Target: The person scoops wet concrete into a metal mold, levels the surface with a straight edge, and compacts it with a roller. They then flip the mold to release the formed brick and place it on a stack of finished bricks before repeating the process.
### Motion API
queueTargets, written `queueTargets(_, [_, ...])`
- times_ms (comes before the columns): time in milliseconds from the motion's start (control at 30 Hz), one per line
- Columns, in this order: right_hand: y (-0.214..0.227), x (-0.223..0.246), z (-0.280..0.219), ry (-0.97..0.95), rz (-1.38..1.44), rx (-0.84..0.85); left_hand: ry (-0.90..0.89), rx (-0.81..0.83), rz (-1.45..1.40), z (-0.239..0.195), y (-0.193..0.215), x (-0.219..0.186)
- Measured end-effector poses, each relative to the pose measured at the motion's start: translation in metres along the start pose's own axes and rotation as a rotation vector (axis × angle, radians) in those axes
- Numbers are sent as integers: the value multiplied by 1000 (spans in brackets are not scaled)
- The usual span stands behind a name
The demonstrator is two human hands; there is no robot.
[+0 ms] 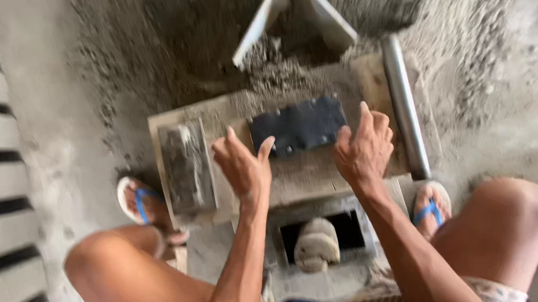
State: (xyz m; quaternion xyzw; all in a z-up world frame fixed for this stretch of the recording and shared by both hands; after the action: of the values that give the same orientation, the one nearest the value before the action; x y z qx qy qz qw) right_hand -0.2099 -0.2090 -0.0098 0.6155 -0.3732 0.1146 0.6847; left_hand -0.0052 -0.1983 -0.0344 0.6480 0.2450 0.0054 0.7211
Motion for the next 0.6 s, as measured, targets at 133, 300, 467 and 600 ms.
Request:
queueTargets(133, [28, 8, -2, 46, 100, 31, -31, 110, -97, -8, 30, 8])
queueTargets(300, [31, -44, -23, -74, 148, 126, -178, 568, -156, -28, 74, -13])
queueTargets(467, [98, 4, -76, -482, 187, 962, -132, 1088, -74, -64, 100, 6])
queueTargets(600, [55, -85, -62, -611, -47, 1100, 27, 1261, -26, -104, 6, 90])
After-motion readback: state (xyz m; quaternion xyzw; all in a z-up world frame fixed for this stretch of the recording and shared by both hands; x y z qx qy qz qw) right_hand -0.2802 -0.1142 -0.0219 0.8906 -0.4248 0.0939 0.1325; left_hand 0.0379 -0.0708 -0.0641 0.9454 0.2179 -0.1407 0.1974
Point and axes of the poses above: each hand's wrist, its own z-axis towards the middle knuckle, its own y-axis out of the back of the hand, x = y × z, the point moved 2 cm from there along z, towards the middle knuckle, and after that the axes turned 15 degrees about z, right-handed, at the moved point
